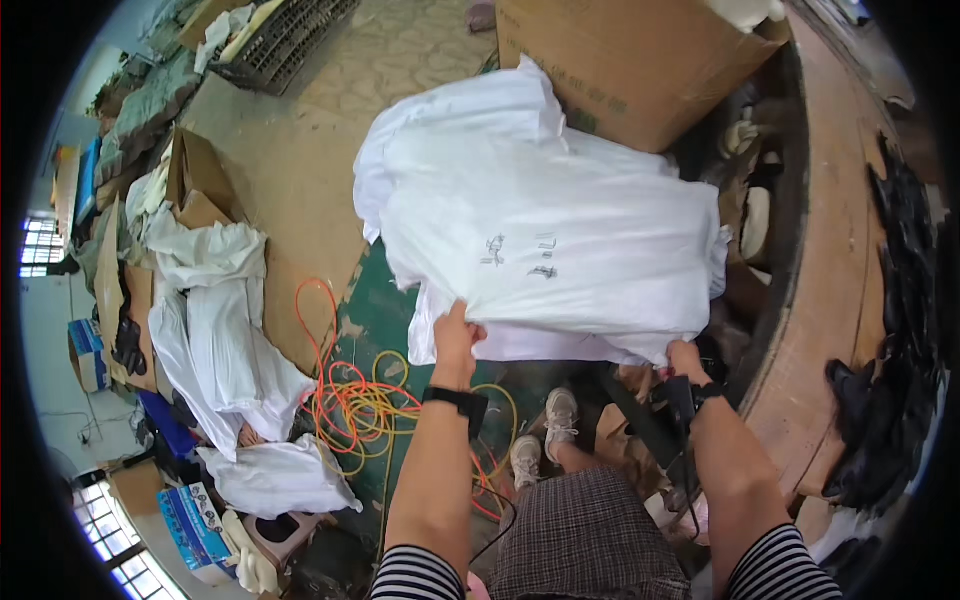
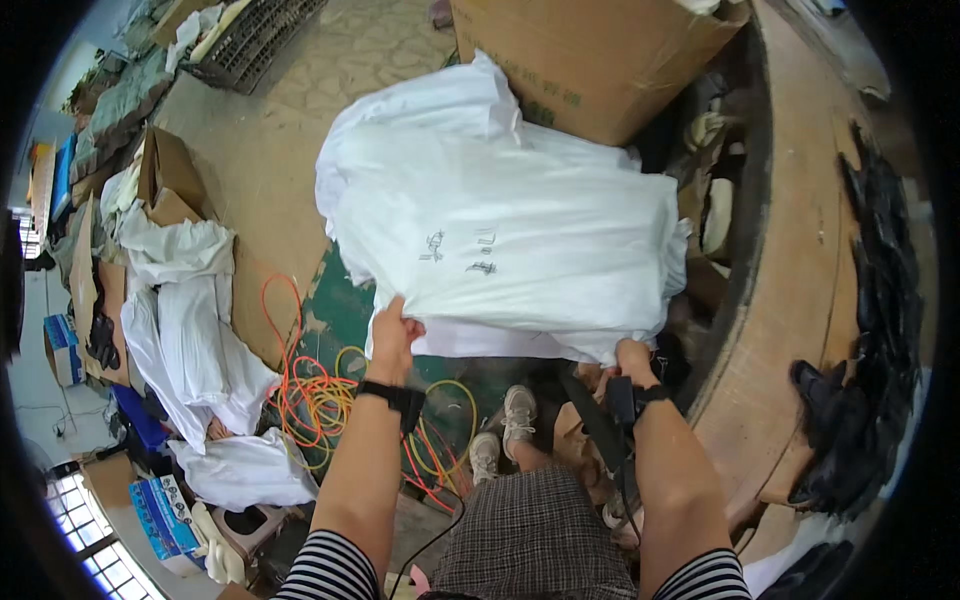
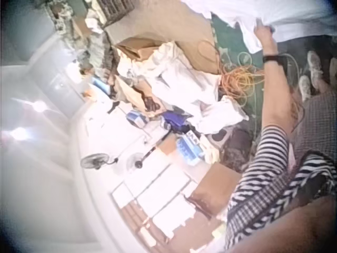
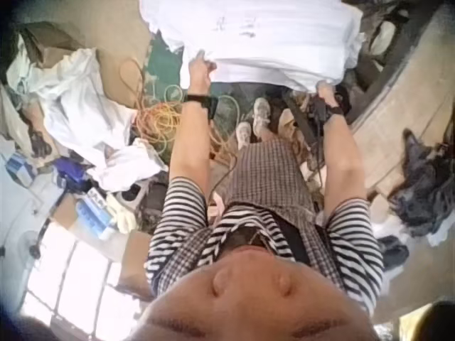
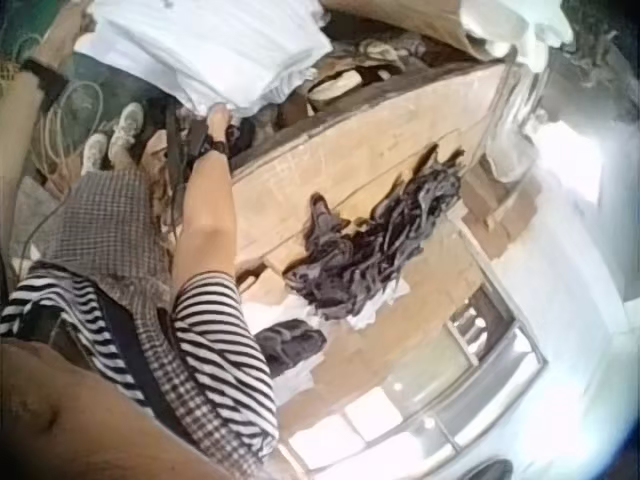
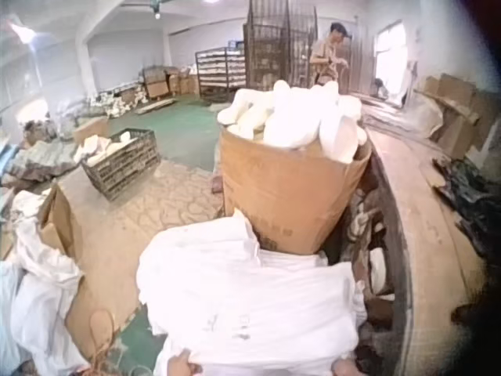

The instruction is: The person unpacks black plastic parts from white woven bags using a yellow utility knife. They remove the parts, stack them on a table, and use a handheld tool to clean or deburr the surfaces of the parts. The person handles the items one by one, organizing them into neat piles.

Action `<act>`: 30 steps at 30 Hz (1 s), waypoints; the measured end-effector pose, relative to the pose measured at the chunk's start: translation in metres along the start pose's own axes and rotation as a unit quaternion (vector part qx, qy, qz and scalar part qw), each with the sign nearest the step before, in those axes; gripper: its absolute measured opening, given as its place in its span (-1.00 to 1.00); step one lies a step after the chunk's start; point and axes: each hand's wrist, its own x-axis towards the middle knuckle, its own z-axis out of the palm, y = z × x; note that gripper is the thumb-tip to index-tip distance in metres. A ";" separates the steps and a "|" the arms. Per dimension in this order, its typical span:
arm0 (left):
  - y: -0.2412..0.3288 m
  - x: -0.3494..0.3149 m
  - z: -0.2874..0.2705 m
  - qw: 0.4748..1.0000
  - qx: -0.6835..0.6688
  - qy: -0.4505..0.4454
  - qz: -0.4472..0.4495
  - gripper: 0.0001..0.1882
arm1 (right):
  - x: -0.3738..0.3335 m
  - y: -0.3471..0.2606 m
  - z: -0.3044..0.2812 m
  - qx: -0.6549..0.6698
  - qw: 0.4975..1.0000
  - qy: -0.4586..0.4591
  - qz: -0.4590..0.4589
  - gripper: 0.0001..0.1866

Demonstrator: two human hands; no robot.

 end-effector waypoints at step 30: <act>0.279 -0.531 0.066 0.895 -0.104 -0.389 0.194 -0.63 | -0.581 0.120 -0.360 0.261 0.597 -0.092 -0.753 -0.81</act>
